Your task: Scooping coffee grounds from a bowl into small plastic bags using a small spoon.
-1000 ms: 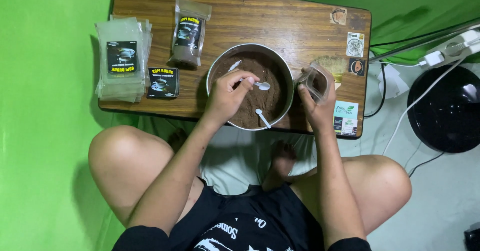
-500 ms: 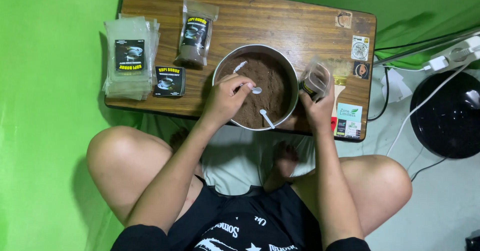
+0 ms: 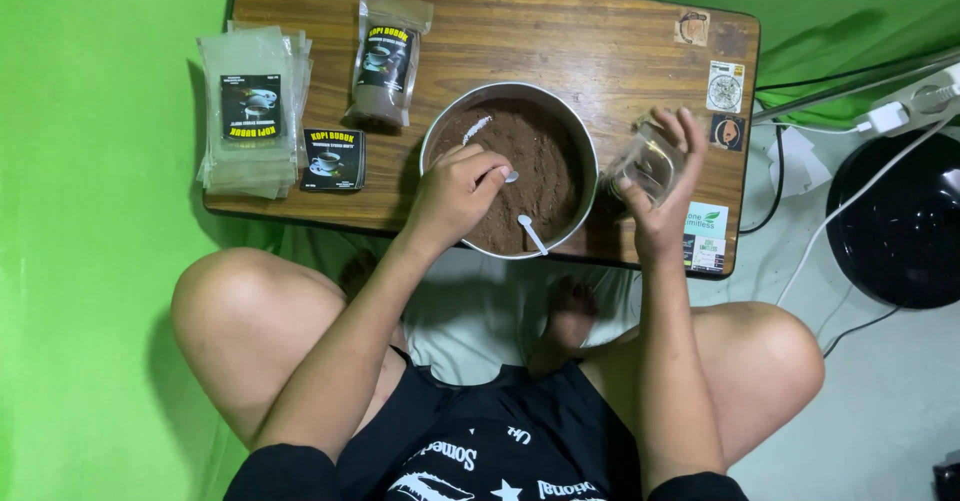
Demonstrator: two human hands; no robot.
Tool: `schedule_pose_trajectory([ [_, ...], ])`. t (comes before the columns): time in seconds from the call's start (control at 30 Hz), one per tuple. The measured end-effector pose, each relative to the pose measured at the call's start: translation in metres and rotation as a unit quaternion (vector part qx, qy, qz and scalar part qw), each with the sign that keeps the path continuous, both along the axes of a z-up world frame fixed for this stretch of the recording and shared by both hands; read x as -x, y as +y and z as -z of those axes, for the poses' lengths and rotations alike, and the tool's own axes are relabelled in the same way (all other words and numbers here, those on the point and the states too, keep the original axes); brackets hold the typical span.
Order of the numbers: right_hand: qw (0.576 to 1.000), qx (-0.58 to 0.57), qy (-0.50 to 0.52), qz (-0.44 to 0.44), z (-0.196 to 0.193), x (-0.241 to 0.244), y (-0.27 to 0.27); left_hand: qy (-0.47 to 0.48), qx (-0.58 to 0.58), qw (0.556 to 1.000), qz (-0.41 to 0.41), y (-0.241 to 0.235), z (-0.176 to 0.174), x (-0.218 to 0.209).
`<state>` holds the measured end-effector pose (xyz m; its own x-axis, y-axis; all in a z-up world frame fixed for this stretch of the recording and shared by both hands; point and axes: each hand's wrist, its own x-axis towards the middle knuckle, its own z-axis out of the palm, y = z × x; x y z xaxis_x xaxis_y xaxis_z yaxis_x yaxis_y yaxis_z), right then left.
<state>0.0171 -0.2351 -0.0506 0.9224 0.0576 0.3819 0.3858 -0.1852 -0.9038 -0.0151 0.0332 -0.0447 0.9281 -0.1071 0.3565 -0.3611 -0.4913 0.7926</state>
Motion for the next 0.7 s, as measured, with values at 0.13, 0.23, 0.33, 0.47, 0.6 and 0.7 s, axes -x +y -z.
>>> schedule_pose_trajectory([
  [0.13, 0.995, -0.041, 0.071, -0.062, 0.013, -0.001, 0.000, 0.000, -0.034, 0.999, 0.005, 0.000, 0.008, -0.004],
  [0.23, 0.999, -0.033, 0.021, -0.038, 0.005, -0.001, -0.004, -0.003, -0.060, 0.998, 0.001, -0.003, 0.012, -0.006],
  [0.33, 0.999, -0.020, -0.029, -0.011, -0.017, 0.002, -0.004, 0.010, -0.065, 0.998, 0.002, -0.005, 0.012, -0.008],
  [0.47, 0.999, 0.033, -0.036, 0.004, -0.003, -0.001, -0.004, 0.015, -0.076, 0.997, 0.015, -0.008, 0.015, -0.011],
  [0.6, 1.000, 0.014, -0.020, 0.001, 0.035, -0.005, -0.007, -0.002, -0.121, 0.992, 0.015, -0.008, 0.021, -0.014],
  [0.7, 0.998, 0.031, -0.043, 0.030, 0.011, 0.002, -0.007, -0.006, -0.127, 0.992, 0.015, -0.007, 0.016, -0.011],
])
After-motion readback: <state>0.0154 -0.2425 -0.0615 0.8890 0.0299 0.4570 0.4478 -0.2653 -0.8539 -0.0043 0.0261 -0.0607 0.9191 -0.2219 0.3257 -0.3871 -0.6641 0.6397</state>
